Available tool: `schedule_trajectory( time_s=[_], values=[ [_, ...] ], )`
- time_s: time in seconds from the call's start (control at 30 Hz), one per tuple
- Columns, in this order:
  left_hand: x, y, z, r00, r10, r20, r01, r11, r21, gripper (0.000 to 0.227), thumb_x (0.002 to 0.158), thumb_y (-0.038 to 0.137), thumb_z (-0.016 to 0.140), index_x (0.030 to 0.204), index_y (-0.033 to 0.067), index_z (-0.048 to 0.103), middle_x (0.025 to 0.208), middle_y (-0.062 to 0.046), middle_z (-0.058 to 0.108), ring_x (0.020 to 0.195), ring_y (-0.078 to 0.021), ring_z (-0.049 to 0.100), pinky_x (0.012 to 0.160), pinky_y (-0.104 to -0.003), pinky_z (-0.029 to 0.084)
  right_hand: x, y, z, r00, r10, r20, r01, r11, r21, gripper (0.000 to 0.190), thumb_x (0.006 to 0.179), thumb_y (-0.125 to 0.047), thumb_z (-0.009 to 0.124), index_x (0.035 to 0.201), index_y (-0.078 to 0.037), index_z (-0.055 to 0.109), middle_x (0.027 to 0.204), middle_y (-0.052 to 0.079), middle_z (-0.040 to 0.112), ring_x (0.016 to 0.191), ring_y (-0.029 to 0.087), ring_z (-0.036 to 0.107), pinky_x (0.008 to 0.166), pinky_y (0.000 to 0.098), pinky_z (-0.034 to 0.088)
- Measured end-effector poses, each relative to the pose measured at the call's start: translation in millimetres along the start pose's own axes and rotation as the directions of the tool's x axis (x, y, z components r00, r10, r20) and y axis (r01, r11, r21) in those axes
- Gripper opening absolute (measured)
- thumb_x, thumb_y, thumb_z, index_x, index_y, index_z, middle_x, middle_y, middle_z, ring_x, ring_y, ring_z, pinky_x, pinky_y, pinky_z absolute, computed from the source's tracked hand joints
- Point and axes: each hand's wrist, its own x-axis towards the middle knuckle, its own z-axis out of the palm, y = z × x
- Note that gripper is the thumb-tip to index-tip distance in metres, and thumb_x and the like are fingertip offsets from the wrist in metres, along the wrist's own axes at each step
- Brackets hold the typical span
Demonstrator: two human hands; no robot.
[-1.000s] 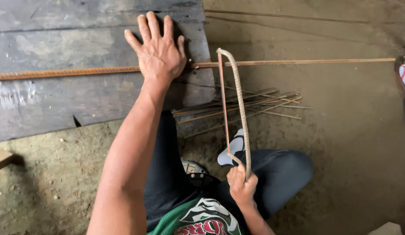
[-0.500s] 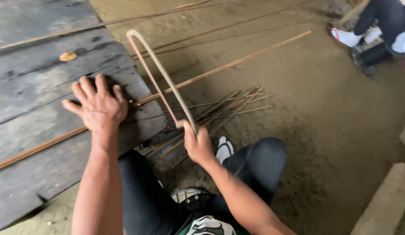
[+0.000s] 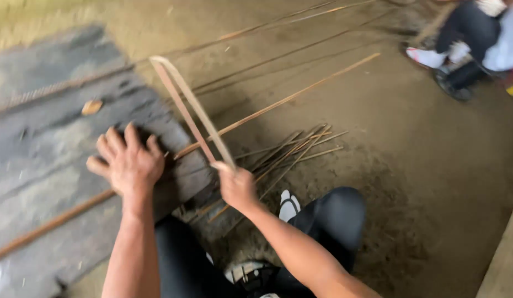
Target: Sawing a metal rebar on a wooden table using a hacksaw
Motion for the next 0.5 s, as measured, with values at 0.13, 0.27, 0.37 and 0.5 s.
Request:
schedule_trajectory(
  time_s=[0.13,0.27,0.37,0.5],
  values=[
    [-4,-5,9,0.999,0.024,-0.030,-0.023,0.999,0.038,0.041,0.100,0.051,0.064,0.125,0.0197,0.073,0.129,-0.015,0.064,0.122,-0.0354,0.052,0.098,-0.060,0.031,39,-31,19,0.917,-0.399,0.020,0.394,0.897,-0.202,0.048,0.103,-0.043,0.051,0.065,-0.013,0.054,0.056,0.000,0.050,0.055,0.013,0.049,0.052,0.0425,0.035],
    [-13,-15,25,0.988,0.113,-0.110,-0.102,0.990,0.100,0.040,0.106,0.049,0.069,0.126,0.0153,0.078,0.129,-0.015,0.067,0.123,-0.0363,0.057,0.099,-0.064,0.034,-16,-49,-26,0.979,-0.064,0.195,0.088,0.989,-0.116,0.050,0.101,-0.047,0.048,0.062,-0.021,0.030,0.054,-0.004,0.026,0.054,0.013,0.030,0.054,0.0400,0.024],
    [-9,-15,20,0.992,0.121,-0.030,-0.123,0.990,-0.065,0.048,0.109,0.041,0.071,0.139,0.0038,0.079,0.142,-0.029,0.064,0.134,-0.0466,0.047,0.098,-0.070,0.025,-72,47,-75,0.948,-0.053,0.314,0.054,0.999,0.005,0.040,0.109,-0.038,0.047,0.141,-0.022,0.064,0.064,-0.005,0.032,0.060,0.013,0.032,0.060,0.0410,0.029],
    [-1,-2,-9,0.975,-0.035,0.218,0.079,0.978,-0.195,0.055,0.106,0.039,0.064,0.143,-0.0006,0.068,0.149,-0.034,0.050,0.136,-0.0481,0.032,0.099,-0.070,0.012,-131,63,-103,0.988,0.010,0.157,0.021,0.981,-0.192,0.041,0.102,-0.034,0.048,0.121,-0.016,0.080,0.052,-0.010,0.037,0.048,0.006,0.033,0.045,0.0348,0.031]
  ],
)
